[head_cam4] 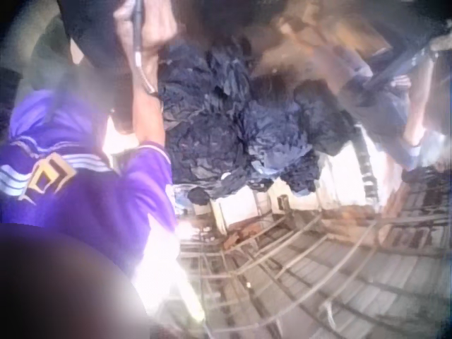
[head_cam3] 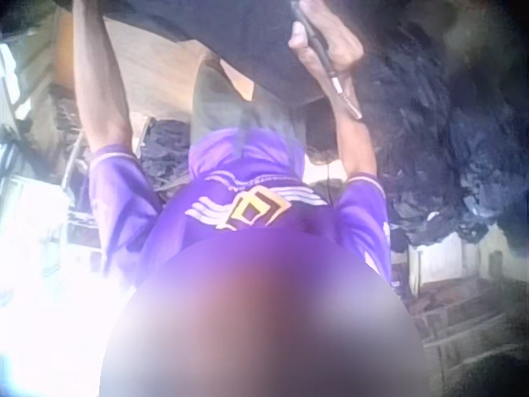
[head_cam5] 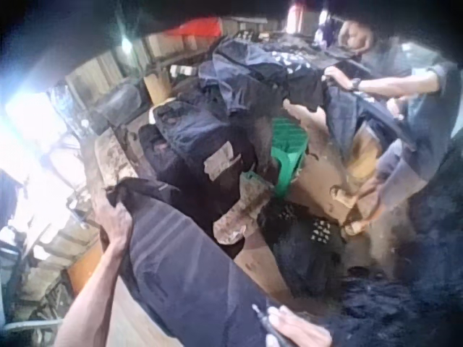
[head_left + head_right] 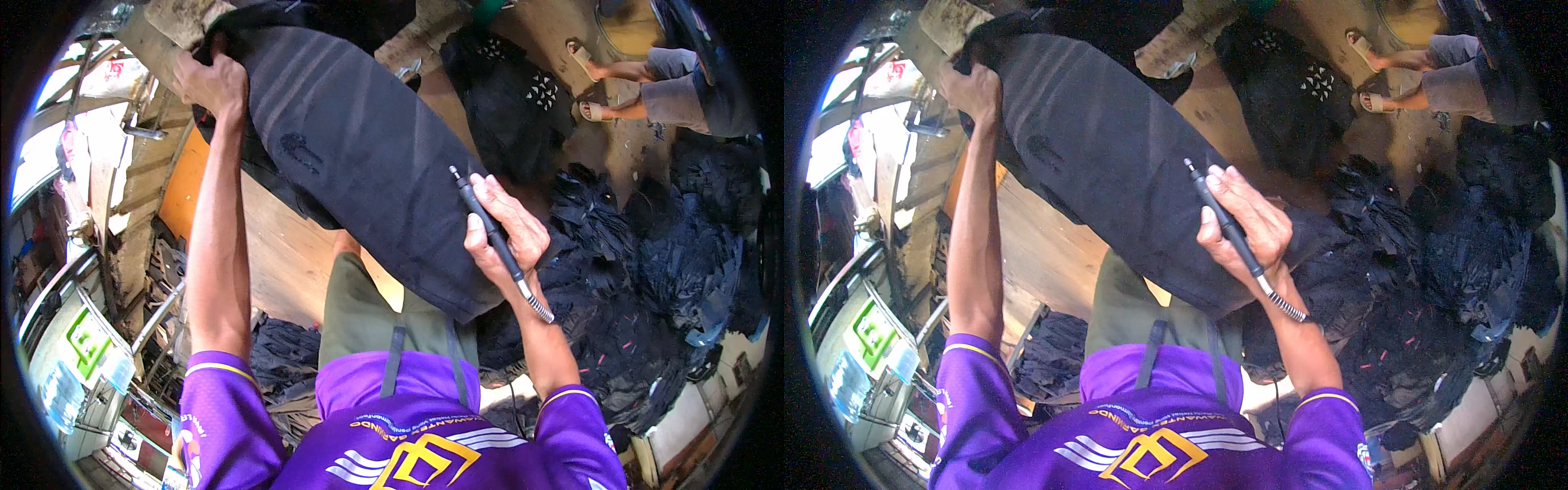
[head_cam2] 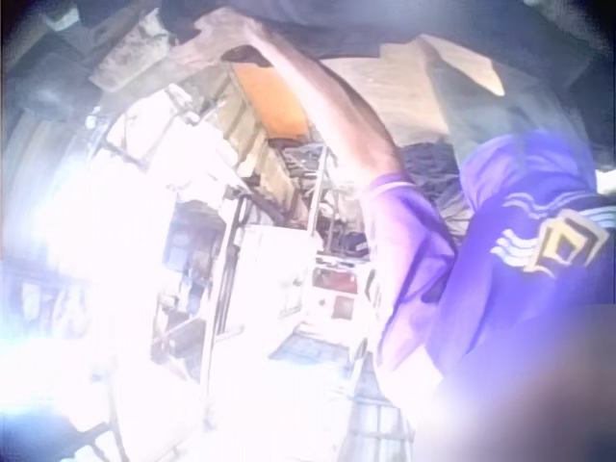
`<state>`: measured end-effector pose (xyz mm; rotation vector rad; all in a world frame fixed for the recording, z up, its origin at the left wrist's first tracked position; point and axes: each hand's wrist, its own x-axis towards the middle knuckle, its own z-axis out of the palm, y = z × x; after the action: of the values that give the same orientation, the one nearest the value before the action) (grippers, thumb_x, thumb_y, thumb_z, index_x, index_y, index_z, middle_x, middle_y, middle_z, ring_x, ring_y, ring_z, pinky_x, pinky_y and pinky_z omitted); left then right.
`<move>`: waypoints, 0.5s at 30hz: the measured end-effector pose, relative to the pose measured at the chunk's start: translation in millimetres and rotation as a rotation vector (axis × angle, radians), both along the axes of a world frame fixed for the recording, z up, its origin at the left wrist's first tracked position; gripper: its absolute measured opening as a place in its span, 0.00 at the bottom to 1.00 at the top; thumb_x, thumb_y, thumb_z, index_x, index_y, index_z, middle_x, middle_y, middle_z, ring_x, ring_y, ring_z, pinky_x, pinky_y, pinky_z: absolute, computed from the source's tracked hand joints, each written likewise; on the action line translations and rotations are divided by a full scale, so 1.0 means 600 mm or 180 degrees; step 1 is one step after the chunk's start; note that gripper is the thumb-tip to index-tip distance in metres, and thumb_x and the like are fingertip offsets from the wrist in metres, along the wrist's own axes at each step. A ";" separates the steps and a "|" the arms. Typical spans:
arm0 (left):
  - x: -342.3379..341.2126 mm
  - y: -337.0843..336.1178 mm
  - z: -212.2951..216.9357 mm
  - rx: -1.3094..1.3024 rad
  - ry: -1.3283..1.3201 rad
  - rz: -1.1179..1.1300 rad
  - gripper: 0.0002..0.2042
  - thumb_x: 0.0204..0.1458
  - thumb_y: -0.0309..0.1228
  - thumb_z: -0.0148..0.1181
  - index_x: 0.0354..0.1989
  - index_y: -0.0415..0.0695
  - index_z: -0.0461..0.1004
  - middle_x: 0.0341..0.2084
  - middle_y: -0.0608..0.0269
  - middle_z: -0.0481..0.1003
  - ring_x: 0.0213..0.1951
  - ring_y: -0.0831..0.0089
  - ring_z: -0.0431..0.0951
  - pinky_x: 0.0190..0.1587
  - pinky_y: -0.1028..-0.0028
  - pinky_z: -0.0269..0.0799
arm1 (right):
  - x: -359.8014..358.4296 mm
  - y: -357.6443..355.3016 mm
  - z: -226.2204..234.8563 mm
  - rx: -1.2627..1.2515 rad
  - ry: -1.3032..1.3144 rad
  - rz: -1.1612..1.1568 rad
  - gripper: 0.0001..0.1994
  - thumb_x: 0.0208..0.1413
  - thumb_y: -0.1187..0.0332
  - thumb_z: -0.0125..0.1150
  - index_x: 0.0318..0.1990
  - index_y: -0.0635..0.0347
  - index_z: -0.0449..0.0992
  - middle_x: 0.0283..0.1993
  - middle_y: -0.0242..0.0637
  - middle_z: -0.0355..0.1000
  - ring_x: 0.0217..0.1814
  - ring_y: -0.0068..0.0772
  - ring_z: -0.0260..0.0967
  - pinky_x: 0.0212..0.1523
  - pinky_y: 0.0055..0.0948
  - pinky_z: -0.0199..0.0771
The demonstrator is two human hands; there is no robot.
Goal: The person uses a rotary grinding tool to distress a pair of black jeans on a wooden workbench. They repeatedly apply the tool to create worn areas, then lift and reposition the jeans to work on different sections.
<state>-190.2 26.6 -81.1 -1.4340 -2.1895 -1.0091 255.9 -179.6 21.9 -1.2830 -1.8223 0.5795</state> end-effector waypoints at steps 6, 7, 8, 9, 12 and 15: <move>-0.010 -0.002 -0.002 0.0088 0.0033 -0.0262 0.25 0.61 0.48 0.72 0.51 0.37 0.78 0.49 0.42 0.81 0.55 0.39 0.78 0.59 0.46 0.68 | -0.016 0.015 -0.032 0.0222 -0.0032 0.0499 0.16 0.49 0.77 0.72 0.47 0.71 0.87 0.48 0.53 0.87 0.54 0.54 0.88 0.63 0.48 0.88; -0.014 0.000 -0.004 0.0091 -0.0062 -0.0235 0.24 0.60 0.47 0.72 0.51 0.36 0.78 0.49 0.42 0.81 0.55 0.38 0.77 0.59 0.46 0.68 | -0.022 0.019 -0.032 0.0159 -0.0041 0.0447 0.16 0.49 0.77 0.73 0.47 0.71 0.87 0.48 0.53 0.87 0.54 0.54 0.88 0.63 0.48 0.88; -0.016 0.001 -0.006 0.0088 -0.0060 -0.0277 0.24 0.60 0.46 0.72 0.51 0.36 0.78 0.49 0.42 0.81 0.55 0.37 0.77 0.59 0.46 0.69 | -0.024 0.021 -0.031 0.0222 -0.0040 0.0449 0.16 0.48 0.77 0.73 0.47 0.70 0.88 0.48 0.52 0.87 0.54 0.54 0.88 0.62 0.47 0.89; -0.018 0.001 -0.007 0.0054 -0.0030 -0.0306 0.23 0.60 0.45 0.72 0.51 0.35 0.78 0.48 0.42 0.81 0.55 0.36 0.77 0.59 0.46 0.69 | -0.025 0.022 -0.031 0.0227 -0.0096 0.0503 0.16 0.48 0.77 0.73 0.47 0.70 0.88 0.48 0.52 0.87 0.54 0.54 0.88 0.62 0.47 0.89; -0.020 -0.002 -0.011 0.0018 0.0155 -0.0115 0.22 0.52 0.35 0.68 0.53 0.36 0.80 0.44 0.38 0.85 0.49 0.38 0.85 0.56 0.49 0.77 | -0.020 0.020 -0.032 0.0174 -0.0160 0.0506 0.17 0.45 0.78 0.73 0.47 0.69 0.88 0.48 0.52 0.87 0.54 0.53 0.88 0.62 0.46 0.89; -0.023 -0.005 -0.009 0.0082 0.0055 -0.0197 0.23 0.51 0.34 0.68 0.54 0.35 0.79 0.43 0.39 0.85 0.49 0.39 0.85 0.56 0.49 0.78 | -0.017 0.015 -0.034 0.0131 -0.0150 0.0443 0.17 0.44 0.78 0.72 0.46 0.69 0.88 0.48 0.52 0.87 0.54 0.53 0.88 0.62 0.46 0.89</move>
<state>-203.9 23.8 -86.7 -1.5019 -2.1243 -1.0380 245.7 -170.7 1.2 -1.1580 -1.9638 0.5881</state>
